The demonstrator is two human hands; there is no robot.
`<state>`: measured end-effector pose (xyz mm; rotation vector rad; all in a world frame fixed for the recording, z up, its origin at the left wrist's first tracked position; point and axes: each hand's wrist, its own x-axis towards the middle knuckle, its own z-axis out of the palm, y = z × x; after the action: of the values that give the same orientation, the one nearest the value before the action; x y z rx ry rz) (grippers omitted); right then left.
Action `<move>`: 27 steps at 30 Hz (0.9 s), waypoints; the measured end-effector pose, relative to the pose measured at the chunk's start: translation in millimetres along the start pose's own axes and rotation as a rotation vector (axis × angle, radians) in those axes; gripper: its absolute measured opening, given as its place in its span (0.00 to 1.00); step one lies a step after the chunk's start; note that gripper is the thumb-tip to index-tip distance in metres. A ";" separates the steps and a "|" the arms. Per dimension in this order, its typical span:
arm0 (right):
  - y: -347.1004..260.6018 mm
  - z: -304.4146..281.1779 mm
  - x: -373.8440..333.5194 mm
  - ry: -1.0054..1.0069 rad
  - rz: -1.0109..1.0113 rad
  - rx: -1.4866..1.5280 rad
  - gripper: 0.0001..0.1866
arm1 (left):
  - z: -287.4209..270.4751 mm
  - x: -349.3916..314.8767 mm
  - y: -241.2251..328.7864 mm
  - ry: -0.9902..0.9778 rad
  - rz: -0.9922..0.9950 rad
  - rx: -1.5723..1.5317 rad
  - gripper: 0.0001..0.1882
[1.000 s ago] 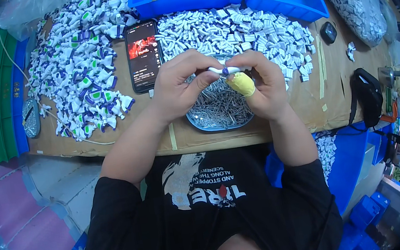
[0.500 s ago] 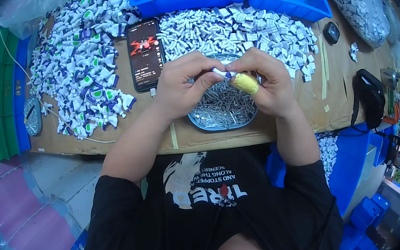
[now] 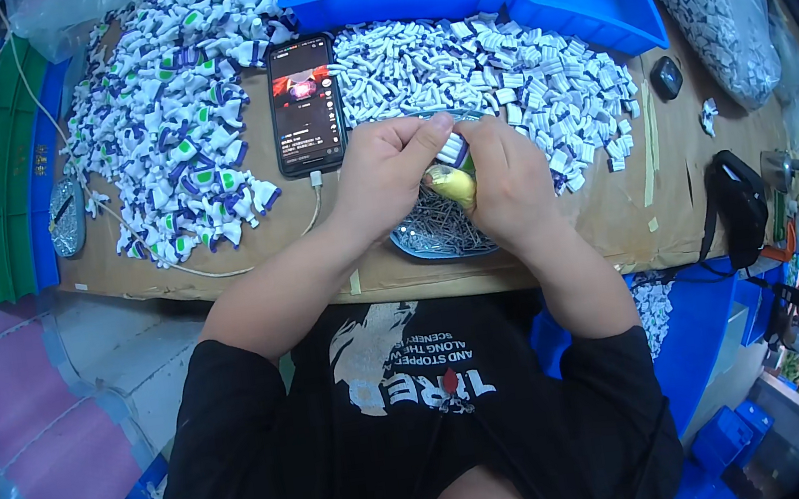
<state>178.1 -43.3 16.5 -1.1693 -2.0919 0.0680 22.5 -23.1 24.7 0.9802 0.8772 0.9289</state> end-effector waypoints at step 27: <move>8.2 -22.7 8.6 -0.038 -0.143 0.310 0.20 | -57.3 12.2 63.1 0.042 0.460 0.328 0.28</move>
<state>195.2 -38.6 35.0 -0.8371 -2.1006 0.3367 -39.9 21.3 63.9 1.4906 0.8718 1.2187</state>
